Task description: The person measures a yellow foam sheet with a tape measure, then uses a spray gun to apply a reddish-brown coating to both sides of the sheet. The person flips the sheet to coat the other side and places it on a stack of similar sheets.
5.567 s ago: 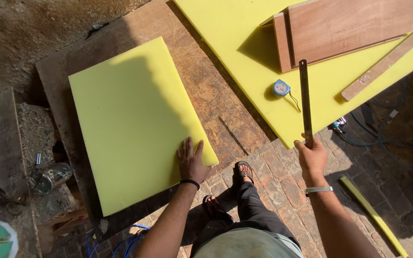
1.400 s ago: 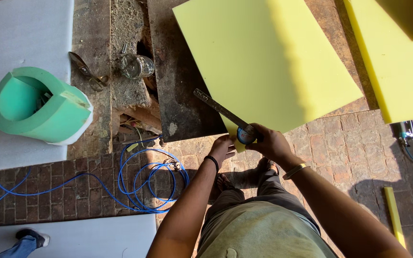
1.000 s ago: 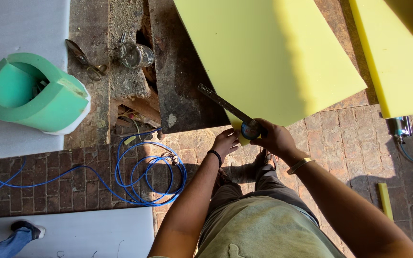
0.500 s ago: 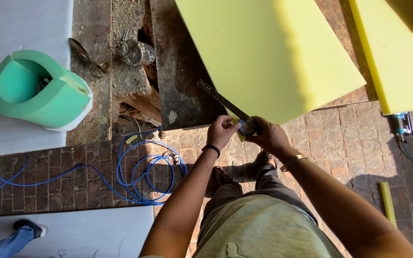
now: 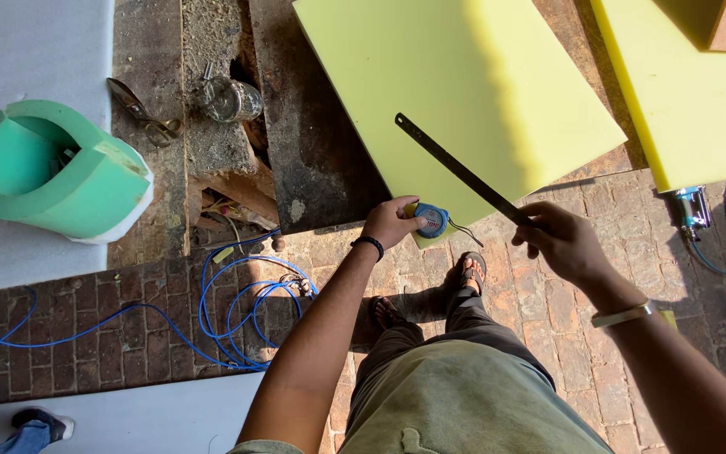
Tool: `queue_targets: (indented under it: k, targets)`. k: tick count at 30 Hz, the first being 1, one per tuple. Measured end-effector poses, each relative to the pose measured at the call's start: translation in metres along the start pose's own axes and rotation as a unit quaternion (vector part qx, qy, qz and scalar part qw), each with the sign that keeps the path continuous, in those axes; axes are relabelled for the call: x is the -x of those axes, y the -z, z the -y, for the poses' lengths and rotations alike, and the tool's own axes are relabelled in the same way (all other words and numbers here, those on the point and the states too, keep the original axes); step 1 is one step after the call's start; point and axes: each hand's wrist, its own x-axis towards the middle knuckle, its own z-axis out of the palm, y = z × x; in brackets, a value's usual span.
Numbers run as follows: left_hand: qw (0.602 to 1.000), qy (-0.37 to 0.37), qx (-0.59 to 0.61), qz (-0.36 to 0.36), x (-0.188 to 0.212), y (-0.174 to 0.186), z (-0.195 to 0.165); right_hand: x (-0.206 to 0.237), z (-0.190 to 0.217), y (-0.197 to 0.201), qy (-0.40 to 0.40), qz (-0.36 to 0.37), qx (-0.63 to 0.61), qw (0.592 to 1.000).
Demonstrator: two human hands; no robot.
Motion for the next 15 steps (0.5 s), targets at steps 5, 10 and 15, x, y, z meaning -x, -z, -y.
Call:
queue_targets:
  k: [5,10,15]
  targets:
    - [0.997,0.027,0.054,0.045,-0.015,0.022,-0.002,0.047,0.033,0.084,0.028,0.015,0.193,0.981]
    - [0.998,-0.021,-0.059,0.025,-0.018,0.044,-0.037,0.055,0.089,0.067,0.065,0.100,0.266,0.957]
    - [0.932,-0.033,-0.345,0.108,-0.017,0.039,-0.088,0.012,0.127,-0.034,0.253,0.092,0.403,0.874]
